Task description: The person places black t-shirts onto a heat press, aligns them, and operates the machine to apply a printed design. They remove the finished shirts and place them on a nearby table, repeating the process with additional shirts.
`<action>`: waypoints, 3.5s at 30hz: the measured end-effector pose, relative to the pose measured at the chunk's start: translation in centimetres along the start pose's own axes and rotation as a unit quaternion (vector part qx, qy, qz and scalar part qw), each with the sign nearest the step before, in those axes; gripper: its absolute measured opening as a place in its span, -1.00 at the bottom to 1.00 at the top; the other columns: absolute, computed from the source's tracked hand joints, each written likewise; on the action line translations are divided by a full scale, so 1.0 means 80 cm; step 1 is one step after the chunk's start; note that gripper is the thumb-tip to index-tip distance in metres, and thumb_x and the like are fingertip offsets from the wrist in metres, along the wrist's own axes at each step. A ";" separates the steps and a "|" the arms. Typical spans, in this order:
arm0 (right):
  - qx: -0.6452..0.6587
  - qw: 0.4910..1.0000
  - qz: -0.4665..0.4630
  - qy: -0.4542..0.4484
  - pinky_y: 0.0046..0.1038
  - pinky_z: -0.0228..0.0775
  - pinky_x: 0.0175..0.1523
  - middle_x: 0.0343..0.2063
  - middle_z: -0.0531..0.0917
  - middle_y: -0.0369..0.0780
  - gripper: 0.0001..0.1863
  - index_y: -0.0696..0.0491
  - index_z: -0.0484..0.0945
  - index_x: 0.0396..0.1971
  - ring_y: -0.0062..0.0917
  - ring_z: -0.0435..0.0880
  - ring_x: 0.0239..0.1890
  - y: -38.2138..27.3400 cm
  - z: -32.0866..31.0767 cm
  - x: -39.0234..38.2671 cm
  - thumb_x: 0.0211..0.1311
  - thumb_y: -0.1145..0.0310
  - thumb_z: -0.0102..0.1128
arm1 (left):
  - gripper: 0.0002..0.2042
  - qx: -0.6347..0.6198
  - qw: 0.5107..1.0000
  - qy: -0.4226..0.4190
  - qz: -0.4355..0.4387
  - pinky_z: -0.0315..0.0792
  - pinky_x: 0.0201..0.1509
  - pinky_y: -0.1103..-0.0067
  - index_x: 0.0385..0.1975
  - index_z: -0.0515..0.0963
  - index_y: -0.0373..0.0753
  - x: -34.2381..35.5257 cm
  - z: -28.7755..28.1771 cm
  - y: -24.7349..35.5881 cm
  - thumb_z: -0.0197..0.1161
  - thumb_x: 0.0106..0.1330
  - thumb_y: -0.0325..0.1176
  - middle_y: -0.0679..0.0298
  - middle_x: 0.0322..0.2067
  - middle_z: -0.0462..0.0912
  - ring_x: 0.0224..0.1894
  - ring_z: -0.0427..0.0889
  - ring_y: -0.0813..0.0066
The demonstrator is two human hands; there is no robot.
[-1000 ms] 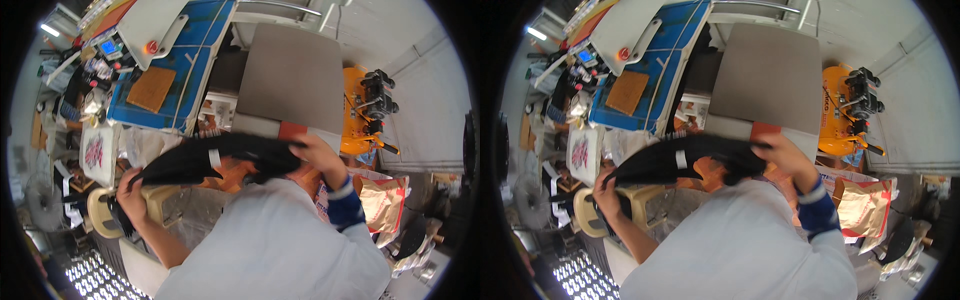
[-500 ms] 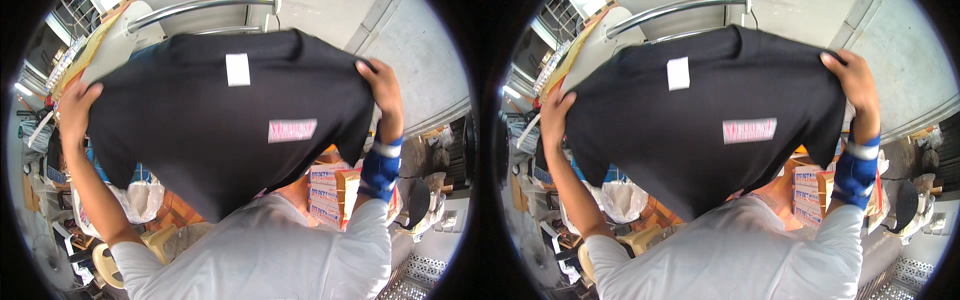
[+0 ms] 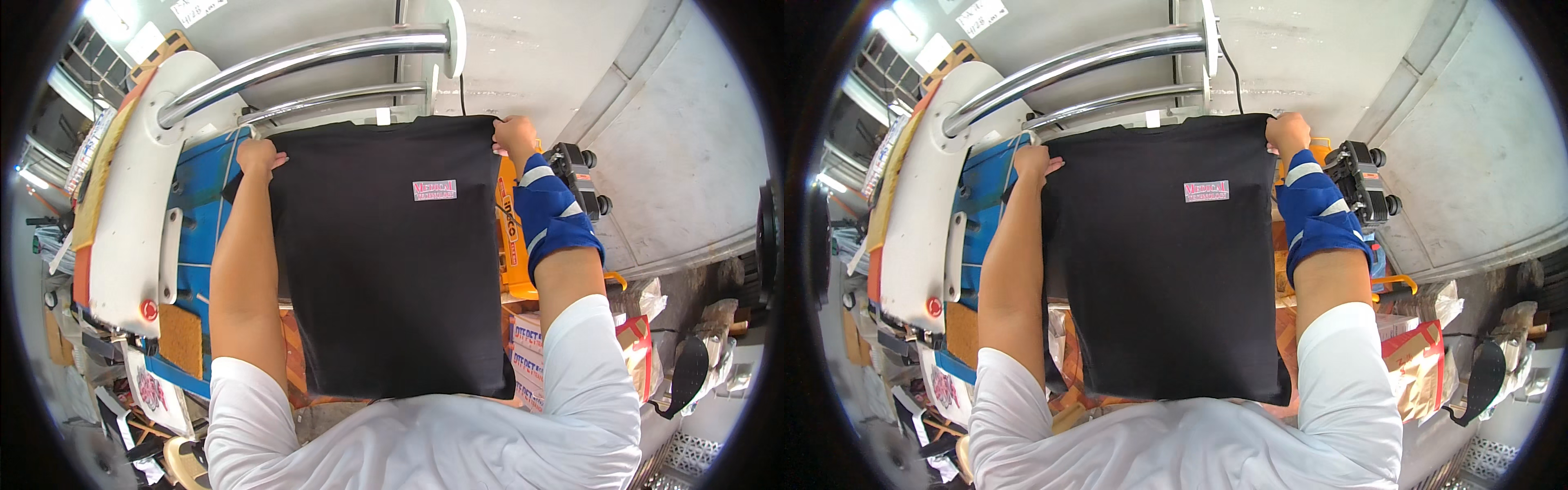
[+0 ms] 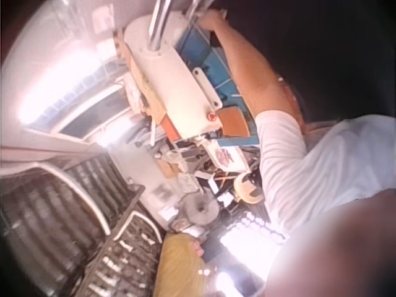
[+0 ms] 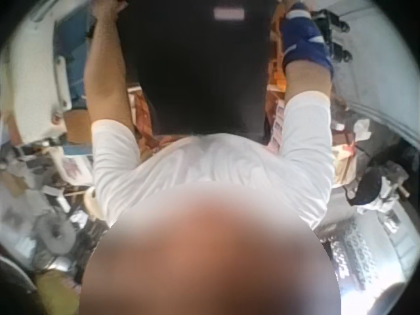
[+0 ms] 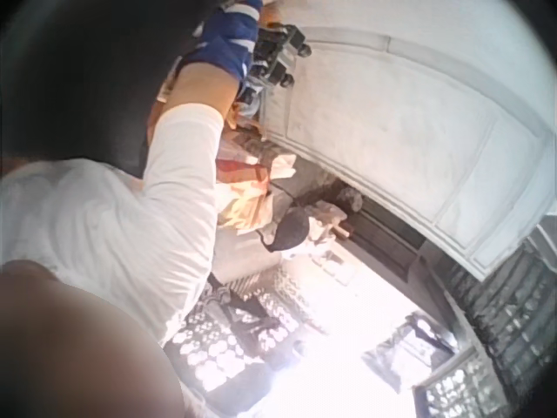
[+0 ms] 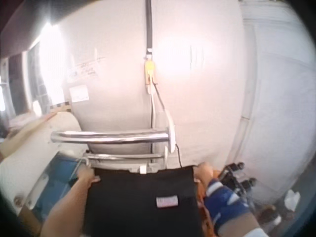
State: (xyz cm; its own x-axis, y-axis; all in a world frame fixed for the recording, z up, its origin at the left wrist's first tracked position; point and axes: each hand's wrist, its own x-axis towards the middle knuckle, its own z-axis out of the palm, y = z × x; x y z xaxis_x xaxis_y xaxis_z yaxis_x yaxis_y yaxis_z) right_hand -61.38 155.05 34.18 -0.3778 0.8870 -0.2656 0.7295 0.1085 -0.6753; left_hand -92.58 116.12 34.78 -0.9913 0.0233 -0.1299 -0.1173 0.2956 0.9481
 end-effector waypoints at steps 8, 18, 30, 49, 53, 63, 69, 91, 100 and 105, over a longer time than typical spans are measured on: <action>-0.119 0.888 -0.442 0.035 -0.16 0.47 0.23 0.01 0.69 -0.05 -0.68 0.05 0.65 -0.01 -0.12 0.64 0.12 0.022 0.098 -0.046 0.28 0.28 0.25 | -0.52 0.162 0.949 -0.026 0.268 0.46 0.29 0.29 0.21 0.50 -0.33 -0.072 0.039 -0.100 0.37 0.32 -0.31 -0.11 0.13 0.62 0.19 0.64 0.03; -0.324 0.690 -0.644 -0.070 -0.20 0.56 -0.02 -0.19 0.71 -0.18 -0.67 -0.05 0.58 0.02 -0.21 0.72 -0.08 0.010 0.144 -0.108 0.25 0.39 0.17 | -0.72 0.199 0.979 -0.025 0.049 0.40 0.31 0.39 0.08 0.56 -0.39 -0.402 -0.185 -0.275 0.17 0.50 -0.36 0.04 0.06 0.65 0.17 0.59 0.21; 0.088 0.996 0.010 0.011 -0.26 0.48 -0.40 -0.57 0.65 -0.13 -0.63 0.12 0.59 -0.31 -0.30 0.58 -0.57 0.400 -0.010 -0.172 0.37 0.07 0.11 | -0.58 0.126 0.986 -0.078 -0.072 0.52 -0.01 0.45 -0.02 0.61 -0.35 -0.439 -0.282 -0.368 0.06 0.61 -0.05 0.21 -0.13 0.66 -0.11 0.63 0.37; -0.509 0.848 -0.141 0.039 -0.03 0.49 -0.24 -0.49 0.73 -0.11 -0.74 0.10 0.71 -0.35 -0.26 0.72 -0.36 0.763 0.133 -0.600 0.38 0.25 0.13 | -0.70 0.400 0.764 0.185 0.471 0.39 0.03 0.14 -0.25 0.51 -0.31 -0.309 -0.504 -0.090 0.30 0.41 -0.16 0.03 -0.24 0.61 -0.10 0.54 -0.06; 0.152 0.965 0.215 -0.007 -0.29 0.47 -0.39 -0.52 0.71 -0.15 -0.73 0.13 0.70 -0.32 -0.45 0.68 -0.48 0.767 0.221 -0.751 0.34 0.20 0.29 | -0.60 0.425 0.769 0.180 0.442 0.38 0.10 0.13 -0.19 0.48 -0.28 -0.285 -0.508 -0.104 0.31 0.38 -0.01 0.01 -0.26 0.63 -0.06 0.56 -0.10; 0.337 0.936 0.017 0.099 -0.41 0.41 -0.41 -0.60 0.55 -0.33 -0.68 0.17 0.63 -0.33 -0.60 0.52 -0.54 0.544 0.124 -0.875 0.45 0.17 0.25 | -0.38 0.543 0.787 0.140 0.256 0.24 0.24 -0.17 0.16 0.42 -0.28 -0.311 -0.485 -0.062 0.36 0.28 0.07 -0.02 0.16 0.58 0.30 0.48 -0.04; 0.573 0.806 -0.149 -0.023 -0.63 -0.07 -0.57 -0.66 0.21 -0.47 -0.71 0.06 0.49 -0.33 -0.78 0.11 -0.68 0.303 0.044 -0.869 0.57 0.17 0.06 | -0.43 0.503 0.790 0.086 0.340 0.24 0.29 -0.11 0.09 0.50 -0.29 -0.398 -0.450 -0.065 0.38 0.25 0.03 -0.09 0.20 0.53 0.28 0.48 -0.08; -0.061 0.849 -0.332 0.407 -0.03 0.17 0.46 0.46 0.13 0.17 0.08 0.37 0.31 0.33 -0.03 0.19 0.48 -0.132 0.225 -0.650 0.19 -0.35 0.31 | -0.67 -0.059 0.884 0.099 -0.453 0.59 -0.20 0.29 -0.17 0.64 -0.30 -0.243 -0.907 -0.748 0.13 0.47 -0.12 0.04 -0.29 0.70 -0.28 0.70 0.25; -0.071 0.872 -0.146 0.461 -0.08 -0.06 0.58 0.54 -0.11 0.17 0.53 0.12 -0.09 0.56 -0.01 -0.08 0.59 -0.148 0.229 -0.616 -0.31 -0.35 0.65 | -0.64 0.451 0.755 -0.464 0.106 0.56 0.01 0.11 -0.19 0.67 -0.36 -0.234 -0.846 -0.878 0.00 0.46 -0.20 -0.15 -0.18 0.72 -0.08 0.71 -0.15; -0.029 0.872 -0.190 0.451 -0.07 -0.04 0.57 0.55 -0.18 0.14 0.47 0.07 -0.07 0.57 -0.04 -0.09 0.60 -0.121 0.212 -0.606 -0.26 -0.28 0.66 | -0.72 0.029 0.849 -0.309 -0.427 0.48 -0.33 0.35 -0.17 0.64 -0.23 -0.260 -0.836 -0.859 0.21 0.39 -0.13 0.26 -0.43 0.63 -0.40 0.63 0.29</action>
State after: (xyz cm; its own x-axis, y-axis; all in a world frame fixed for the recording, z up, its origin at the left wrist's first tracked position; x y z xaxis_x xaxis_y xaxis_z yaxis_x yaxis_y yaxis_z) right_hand -59.79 103.37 41.95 -0.0157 0.7714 0.6362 0.6866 0.4709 -0.5540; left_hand -67.94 31.42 -8.24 -0.3228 0.2691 -0.9074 -0.7565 0.5028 0.4182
